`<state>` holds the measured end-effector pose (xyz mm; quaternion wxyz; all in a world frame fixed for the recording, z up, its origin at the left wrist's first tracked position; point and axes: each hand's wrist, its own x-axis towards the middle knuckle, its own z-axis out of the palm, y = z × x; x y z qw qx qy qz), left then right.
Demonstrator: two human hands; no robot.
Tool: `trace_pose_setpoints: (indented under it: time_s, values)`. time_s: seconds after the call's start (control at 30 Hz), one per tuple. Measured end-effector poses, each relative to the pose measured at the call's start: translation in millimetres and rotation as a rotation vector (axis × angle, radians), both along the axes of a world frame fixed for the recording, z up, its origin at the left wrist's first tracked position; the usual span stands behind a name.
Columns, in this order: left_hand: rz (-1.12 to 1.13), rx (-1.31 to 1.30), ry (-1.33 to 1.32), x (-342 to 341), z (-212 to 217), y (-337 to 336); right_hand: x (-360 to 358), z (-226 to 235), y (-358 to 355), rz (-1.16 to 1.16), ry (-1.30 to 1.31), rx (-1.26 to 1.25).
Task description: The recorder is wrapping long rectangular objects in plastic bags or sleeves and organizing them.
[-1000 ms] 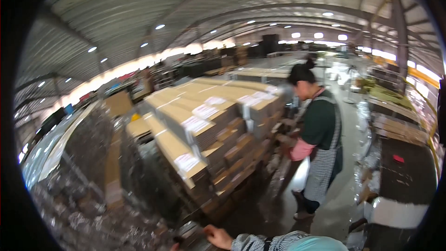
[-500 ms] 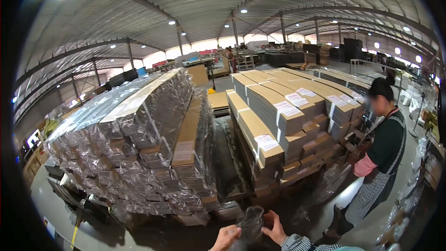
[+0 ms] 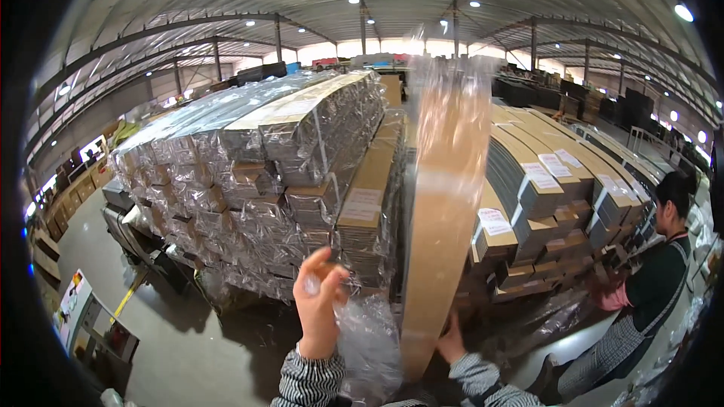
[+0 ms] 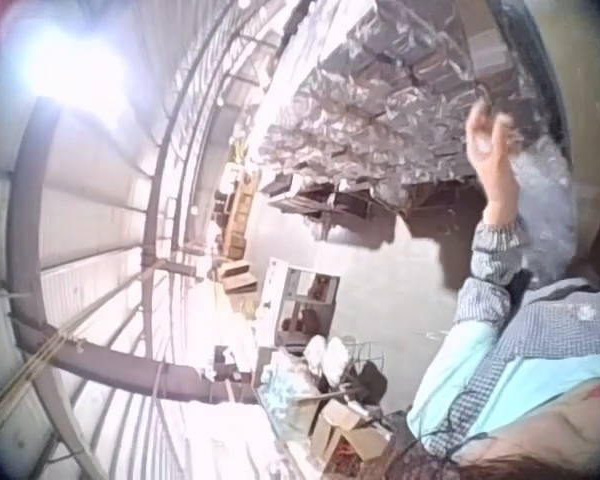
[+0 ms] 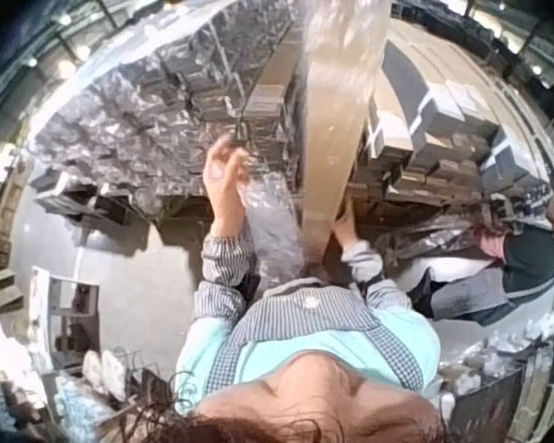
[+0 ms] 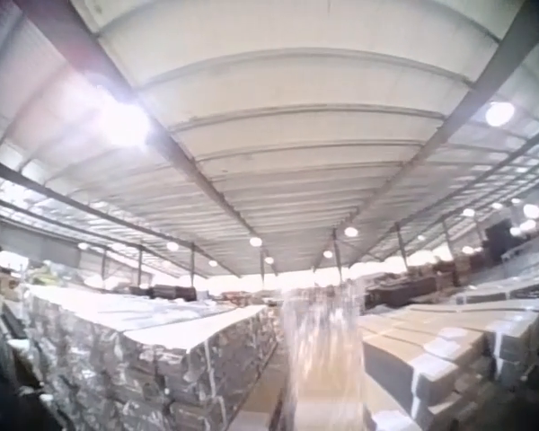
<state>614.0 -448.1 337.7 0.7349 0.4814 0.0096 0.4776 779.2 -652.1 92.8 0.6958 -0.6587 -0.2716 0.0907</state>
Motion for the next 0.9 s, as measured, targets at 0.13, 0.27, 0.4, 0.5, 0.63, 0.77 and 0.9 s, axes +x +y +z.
trace_pose_setpoints:
  time_s: [0.13,0.27,0.4,0.5,0.63,0.77,0.9]
  values:
    - [0.283,-0.004,0.284,-26.0,-70.4,29.2,118.1,166.2,64.2,0.068,-0.012,0.294]
    - [0.352,-0.048,0.336,-41.3,-91.3,31.2,255.9,299.8,142.2,0.089,-0.019,0.306]
    - [0.518,-0.041,0.397,-73.2,-81.2,11.9,290.3,332.9,288.7,0.338,0.198,0.369]
    - [0.352,-0.041,0.422,-15.4,-80.5,10.8,446.7,265.4,291.1,0.119,0.057,0.343]
    - [0.432,0.024,0.318,4.6,-95.3,0.3,370.6,186.4,335.1,0.118,-0.033,0.195]
    - [0.446,0.042,0.597,7.4,-93.4,-13.3,200.8,226.0,208.4,0.048,-0.598,0.021]
    - [0.427,0.105,0.627,28.9,-101.8,-21.6,199.3,285.4,41.0,-0.583,-1.199,-0.099]
